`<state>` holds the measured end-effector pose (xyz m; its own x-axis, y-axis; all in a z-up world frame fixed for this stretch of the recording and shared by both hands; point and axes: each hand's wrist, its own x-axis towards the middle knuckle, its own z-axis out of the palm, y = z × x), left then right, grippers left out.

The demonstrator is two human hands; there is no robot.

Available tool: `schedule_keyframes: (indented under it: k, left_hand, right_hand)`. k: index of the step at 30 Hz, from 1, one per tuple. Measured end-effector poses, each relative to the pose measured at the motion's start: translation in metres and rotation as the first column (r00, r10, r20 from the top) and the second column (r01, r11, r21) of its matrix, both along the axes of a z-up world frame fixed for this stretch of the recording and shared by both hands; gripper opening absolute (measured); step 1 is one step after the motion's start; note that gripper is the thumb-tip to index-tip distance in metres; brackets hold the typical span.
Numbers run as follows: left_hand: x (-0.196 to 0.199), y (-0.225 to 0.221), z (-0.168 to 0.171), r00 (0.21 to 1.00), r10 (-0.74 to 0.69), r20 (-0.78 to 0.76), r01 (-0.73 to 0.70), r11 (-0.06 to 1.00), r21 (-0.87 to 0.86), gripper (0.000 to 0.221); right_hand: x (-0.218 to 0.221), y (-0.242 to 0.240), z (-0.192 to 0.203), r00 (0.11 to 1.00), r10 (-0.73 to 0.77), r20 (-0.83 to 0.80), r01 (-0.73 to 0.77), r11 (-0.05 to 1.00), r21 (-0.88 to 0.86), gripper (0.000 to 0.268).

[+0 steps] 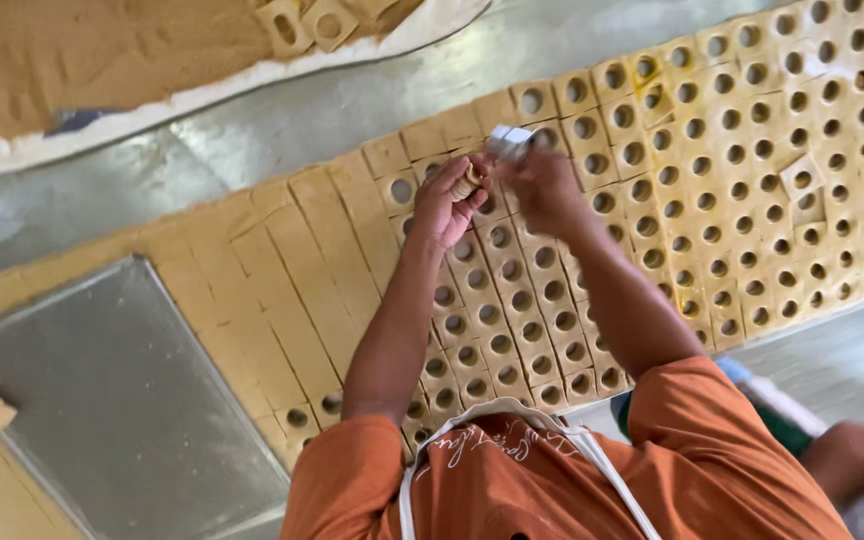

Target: The person uses a circular metal cutter to stamp out small pieces from a sheet of dough on a metal table.

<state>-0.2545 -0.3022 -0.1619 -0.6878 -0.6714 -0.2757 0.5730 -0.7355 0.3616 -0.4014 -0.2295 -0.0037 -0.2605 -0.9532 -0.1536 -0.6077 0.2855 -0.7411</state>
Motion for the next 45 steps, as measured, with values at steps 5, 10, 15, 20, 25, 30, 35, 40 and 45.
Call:
schedule_keyframes:
  k: [5,10,15,20,25,30,35,40,45]
  left_hand:
    - [0.033,-0.006,0.022,0.998,-0.044,-0.042,0.044,0.999,0.000,0.020]
    - [0.030,-0.014,0.031,0.995,-0.030,0.093,0.035,0.998,-0.052,0.011]
    - [0.021,-0.030,0.036,0.980,-0.100,0.175,0.112,0.992,-0.064,0.015]
    - [0.010,-0.038,0.050,0.898,-0.155,0.411,0.233,0.961,-0.147,0.032]
    - [0.014,-0.050,0.044,0.895,-0.205,0.395,0.283,0.947,-0.151,0.052]
    - [0.007,-0.067,0.069,0.870,-0.289,0.399,0.386,0.903,-0.188,0.067]
    - [-0.002,-0.070,0.077,0.868,-0.343,0.360,0.433,0.877,-0.208,0.069]
    - [-0.004,-0.075,0.076,0.872,-0.341,0.352,0.424,0.885,-0.191,0.064]
    - [-0.008,-0.074,0.073,0.873,-0.347,0.344,0.435,0.872,-0.225,0.052]
  right_hand:
    - [-0.034,-0.051,0.007,0.847,-0.019,-0.531,-0.161,0.944,-0.290,0.018]
    - [-0.029,-0.081,-0.021,0.870,0.130,-0.475,-0.239,0.955,-0.176,0.049]
    - [-0.021,-0.086,-0.042,0.878,0.154,-0.453,-0.170,0.985,0.004,0.045]
    - [-0.020,-0.094,-0.056,0.633,0.215,-0.744,-0.284,0.958,0.035,0.049]
    - [-0.020,-0.104,-0.081,0.641,0.227,-0.733,-0.252,0.964,0.078,0.055]
    - [-0.028,-0.099,-0.054,0.777,0.270,-0.569,-0.306,0.951,0.033,0.052]
    - [-0.031,-0.092,-0.029,0.711,0.399,-0.579,-0.308,0.917,0.255,0.069]
    - [-0.047,-0.099,-0.032,0.325,0.560,-0.762,-0.588,0.750,0.301,0.091]
    - [-0.062,-0.105,-0.057,0.692,0.378,-0.615,-0.190,0.917,0.351,0.037]
